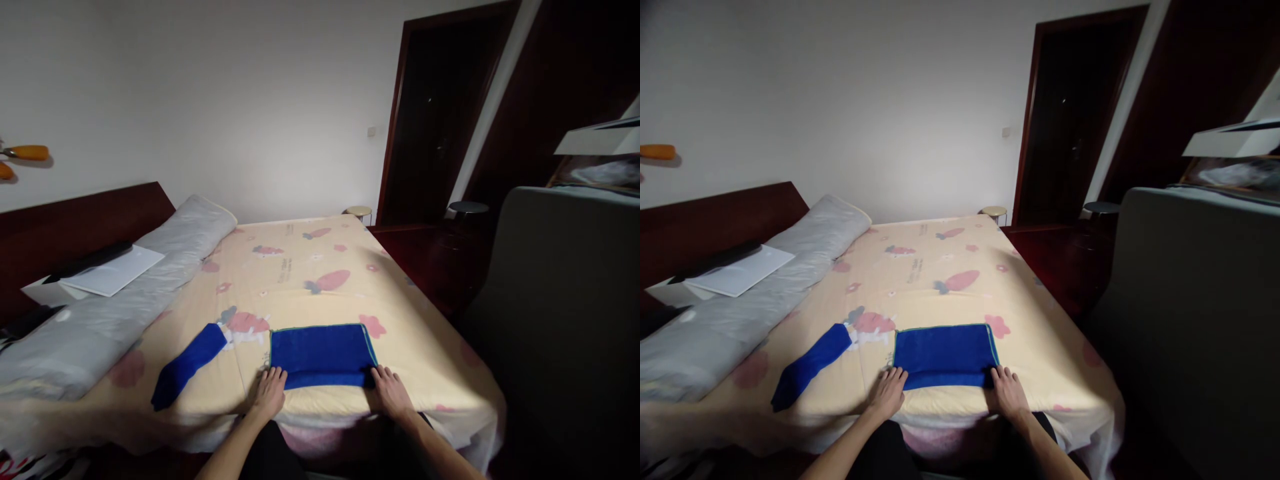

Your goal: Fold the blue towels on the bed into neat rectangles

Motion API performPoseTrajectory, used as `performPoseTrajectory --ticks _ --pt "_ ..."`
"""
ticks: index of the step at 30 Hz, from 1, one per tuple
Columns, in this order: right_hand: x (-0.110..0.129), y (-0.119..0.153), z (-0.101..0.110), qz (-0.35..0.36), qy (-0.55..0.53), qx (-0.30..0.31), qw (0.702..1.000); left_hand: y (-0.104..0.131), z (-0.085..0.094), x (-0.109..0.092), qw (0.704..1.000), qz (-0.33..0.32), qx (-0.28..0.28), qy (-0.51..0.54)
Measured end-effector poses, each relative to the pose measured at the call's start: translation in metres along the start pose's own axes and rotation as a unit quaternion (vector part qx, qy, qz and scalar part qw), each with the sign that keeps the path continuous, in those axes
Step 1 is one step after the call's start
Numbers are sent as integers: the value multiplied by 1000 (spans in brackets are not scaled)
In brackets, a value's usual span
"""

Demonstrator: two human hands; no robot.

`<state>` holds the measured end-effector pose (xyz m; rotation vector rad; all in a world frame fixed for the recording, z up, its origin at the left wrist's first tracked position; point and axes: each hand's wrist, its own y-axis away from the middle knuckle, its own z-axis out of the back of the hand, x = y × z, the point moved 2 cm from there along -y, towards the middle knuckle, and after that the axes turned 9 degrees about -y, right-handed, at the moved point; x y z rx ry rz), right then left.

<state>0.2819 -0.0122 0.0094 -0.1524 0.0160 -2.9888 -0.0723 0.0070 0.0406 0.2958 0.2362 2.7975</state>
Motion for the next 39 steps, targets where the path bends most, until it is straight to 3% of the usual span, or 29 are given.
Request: performPoseTrajectory --ticks 16,25,30,34,37,39 --pt "-1 0 -4 3 -12 -17 1000 2 7 -1 1000 0 16 7" --pt "-1 -3 4 13 -21 -25 999 1 -1 3 1000 8 -11 17" --pt "18 -6 23 47 -51 -34 997 2 8 -11 995 -28 -79 53" --pt "55 -2 23 129 -127 50 982 5 15 -45 982 -133 -92 94" --pt "79 4 16 189 -172 134 958 9 9 -63 974 -200 -36 96" --pt "82 5 10 196 -181 165 950 11 3 -65 974 -208 -4 88"
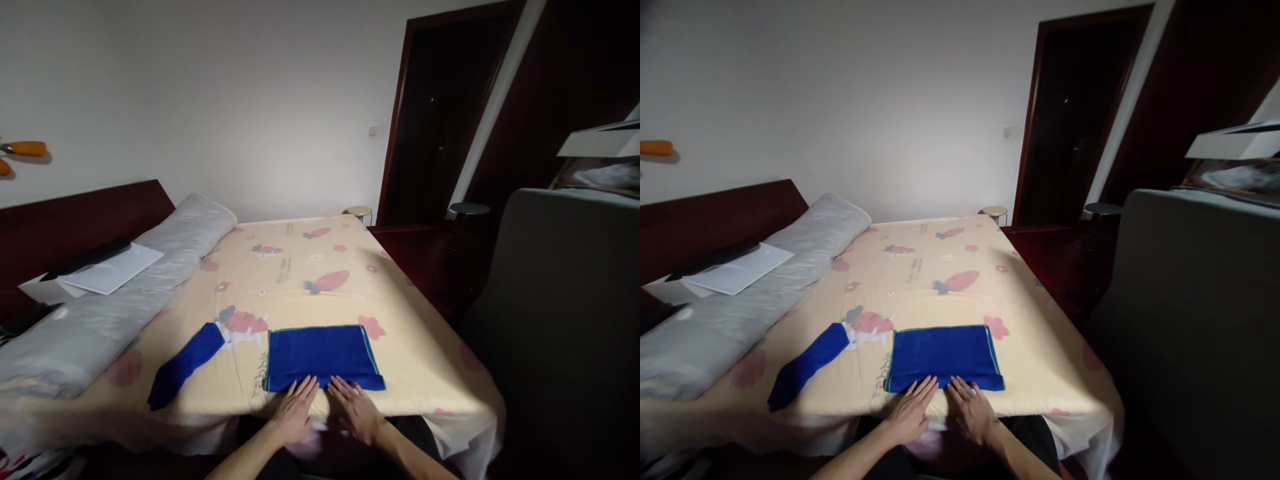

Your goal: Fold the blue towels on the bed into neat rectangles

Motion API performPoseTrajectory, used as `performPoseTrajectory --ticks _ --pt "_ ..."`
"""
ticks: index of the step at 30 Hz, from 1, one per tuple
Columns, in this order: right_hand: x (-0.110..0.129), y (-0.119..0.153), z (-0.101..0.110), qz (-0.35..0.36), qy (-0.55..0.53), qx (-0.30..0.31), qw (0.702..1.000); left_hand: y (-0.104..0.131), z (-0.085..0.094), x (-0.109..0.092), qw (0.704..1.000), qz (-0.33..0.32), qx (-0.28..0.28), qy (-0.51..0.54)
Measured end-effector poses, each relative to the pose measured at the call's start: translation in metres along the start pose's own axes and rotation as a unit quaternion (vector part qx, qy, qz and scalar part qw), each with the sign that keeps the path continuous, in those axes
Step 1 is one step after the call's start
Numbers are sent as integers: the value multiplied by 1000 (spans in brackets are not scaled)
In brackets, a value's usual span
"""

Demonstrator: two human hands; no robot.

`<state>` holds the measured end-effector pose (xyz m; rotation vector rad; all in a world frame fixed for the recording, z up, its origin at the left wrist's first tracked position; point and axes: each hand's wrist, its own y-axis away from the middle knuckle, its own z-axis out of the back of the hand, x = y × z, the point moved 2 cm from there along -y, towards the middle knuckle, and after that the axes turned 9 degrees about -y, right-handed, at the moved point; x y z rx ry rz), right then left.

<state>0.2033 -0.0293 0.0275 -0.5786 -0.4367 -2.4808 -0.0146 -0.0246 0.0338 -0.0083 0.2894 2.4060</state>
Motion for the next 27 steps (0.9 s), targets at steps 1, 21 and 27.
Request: performPoseTrajectory --ticks 1,21,27 --pt "-4 1 -1 -5 -1 5 1000 2 -3 2 1000 6 9 -4" --pt "-111 43 15 -66 159 -246 954 21 -8 85 969 188 -66 -146" --pt "-87 40 39 -108 135 -226 959 21 11 79 972 207 -65 -88"
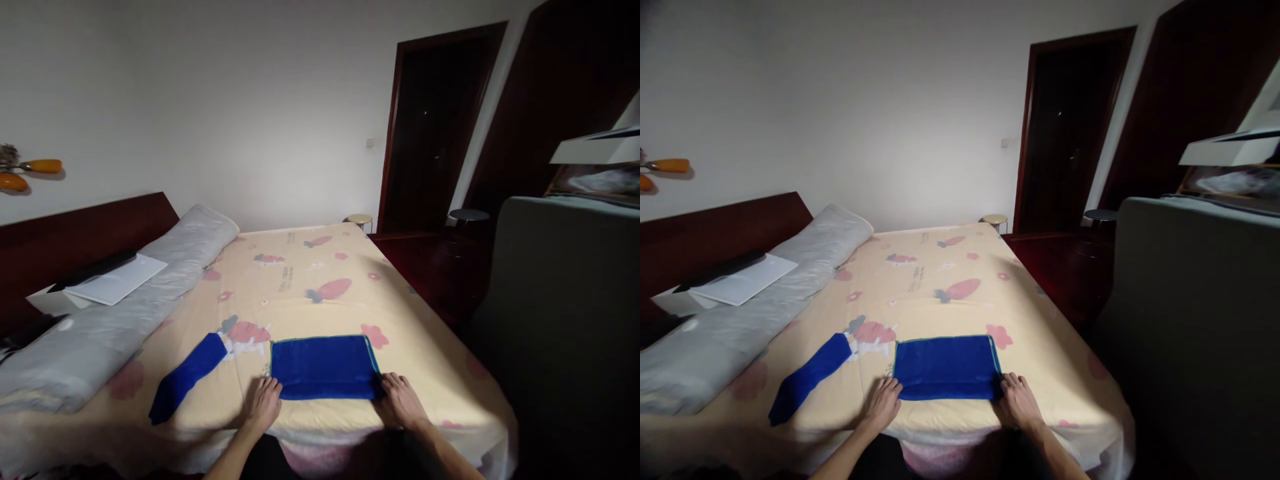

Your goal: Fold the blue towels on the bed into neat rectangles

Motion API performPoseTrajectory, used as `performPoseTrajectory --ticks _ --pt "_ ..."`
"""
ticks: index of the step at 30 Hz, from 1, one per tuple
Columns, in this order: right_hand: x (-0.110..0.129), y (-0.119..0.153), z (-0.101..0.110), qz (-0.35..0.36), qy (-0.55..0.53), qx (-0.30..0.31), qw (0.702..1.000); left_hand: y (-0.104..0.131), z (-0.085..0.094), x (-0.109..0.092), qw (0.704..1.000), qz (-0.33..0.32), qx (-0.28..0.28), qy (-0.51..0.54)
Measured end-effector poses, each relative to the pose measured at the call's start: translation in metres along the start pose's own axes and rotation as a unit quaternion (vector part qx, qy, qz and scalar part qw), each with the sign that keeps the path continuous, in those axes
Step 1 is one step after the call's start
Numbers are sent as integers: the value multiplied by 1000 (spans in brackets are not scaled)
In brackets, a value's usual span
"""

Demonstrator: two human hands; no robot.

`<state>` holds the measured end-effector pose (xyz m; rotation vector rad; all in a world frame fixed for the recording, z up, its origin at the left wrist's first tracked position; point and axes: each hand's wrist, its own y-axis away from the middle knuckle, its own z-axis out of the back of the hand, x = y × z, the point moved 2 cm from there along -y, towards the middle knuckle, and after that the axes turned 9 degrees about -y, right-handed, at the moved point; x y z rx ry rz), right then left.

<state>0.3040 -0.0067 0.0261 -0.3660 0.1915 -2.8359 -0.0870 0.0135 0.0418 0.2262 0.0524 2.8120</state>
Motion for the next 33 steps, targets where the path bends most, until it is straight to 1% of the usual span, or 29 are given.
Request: performPoseTrajectory --ticks 3,5,7,9,11,13,15,18,20,22,24,29,33 --pt "8 -1 10 1 -11 19 1000 0 5 -2 1000 21 18 14" --pt "10 -1 9 -6 -11 36 999 0 5 -3 999 29 45 11" --pt "11 -1 4 -23 -2 45 999 1 2 -4 998 24 58 7" --pt "13 -2 -1 -37 10 42 998 2 0 -7 999 10 51 9" --pt "20 -4 -7 -35 14 32 999 4 0 -14 999 -16 35 24" --pt "32 -7 -11 -13 4 21 1000 6 3 -24 997 -55 21 48" --pt "49 -8 -17 30 -14 24 999 8 9 -39 993 -97 14 69" --pt "76 -7 -26 92 -45 53 993 10 21 -58 987 -140 13 82" --pt "87 -5 -29 120 -72 74 987 12 25 -64 984 -154 15 84" --pt "90 -3 -29 131 -95 88 983 12 25 -63 984 -153 19 84" --pt "85 -3 -27 121 -106 92 983 12 21 -55 986 -141 23 86" --pt "58 -4 -20 70 -99 67 990 10 7 -30 992 -95 10 83" --pt "42 -6 -21 46 -75 51 995 9 6 -17 995 -79 -9 59"
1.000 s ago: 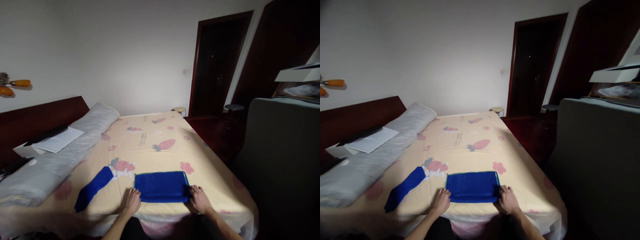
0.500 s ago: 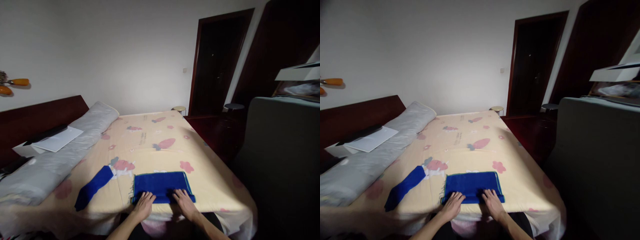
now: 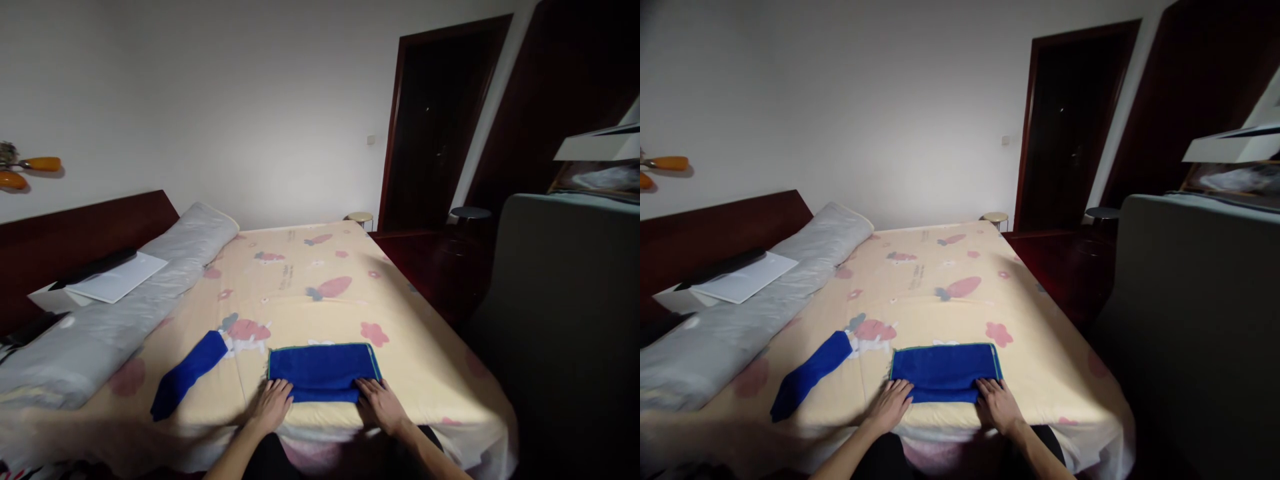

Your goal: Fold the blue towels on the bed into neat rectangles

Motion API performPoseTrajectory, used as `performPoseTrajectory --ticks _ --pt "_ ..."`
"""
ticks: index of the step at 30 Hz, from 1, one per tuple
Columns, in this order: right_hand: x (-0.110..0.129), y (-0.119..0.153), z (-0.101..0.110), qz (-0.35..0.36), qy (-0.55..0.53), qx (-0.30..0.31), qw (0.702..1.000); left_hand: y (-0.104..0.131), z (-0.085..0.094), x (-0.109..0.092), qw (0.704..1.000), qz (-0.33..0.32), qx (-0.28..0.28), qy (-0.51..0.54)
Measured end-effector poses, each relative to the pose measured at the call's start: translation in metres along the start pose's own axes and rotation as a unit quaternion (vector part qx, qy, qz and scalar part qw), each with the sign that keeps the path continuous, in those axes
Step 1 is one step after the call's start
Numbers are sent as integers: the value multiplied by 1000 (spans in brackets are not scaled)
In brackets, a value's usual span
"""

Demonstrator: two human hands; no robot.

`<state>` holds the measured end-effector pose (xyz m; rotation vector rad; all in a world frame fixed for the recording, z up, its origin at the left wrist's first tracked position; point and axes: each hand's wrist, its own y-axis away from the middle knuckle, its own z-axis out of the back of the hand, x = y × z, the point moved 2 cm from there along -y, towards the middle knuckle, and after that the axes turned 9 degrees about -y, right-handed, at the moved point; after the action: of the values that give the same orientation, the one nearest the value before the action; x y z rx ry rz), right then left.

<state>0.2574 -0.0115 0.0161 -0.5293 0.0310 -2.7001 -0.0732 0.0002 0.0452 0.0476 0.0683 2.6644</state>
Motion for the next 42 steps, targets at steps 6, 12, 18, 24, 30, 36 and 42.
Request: performPoseTrajectory --ticks 6,12,18,24,30,36,42 --pt "-13 -2 5 -22 47 -10 999 3 2 21 999 43 -9 -23" --pt "-33 2 16 -86 86 -20 992 10 3 46 994 96 -12 -44" --pt "-39 5 17 -90 109 -58 988 10 2 49 994 102 -30 -40" --pt "-12 -4 5 -13 74 -68 995 -3 5 18 997 45 -55 6" --pt "43 -18 -14 46 -22 14 999 -16 12 -40 995 -97 -14 4" --pt "75 -39 -28 40 -107 35 993 -38 -12 -74 994 -109 -6 -29" --pt "17 -30 -18 1 -105 5 994 -34 -37 -22 998 -9 -43 -41"
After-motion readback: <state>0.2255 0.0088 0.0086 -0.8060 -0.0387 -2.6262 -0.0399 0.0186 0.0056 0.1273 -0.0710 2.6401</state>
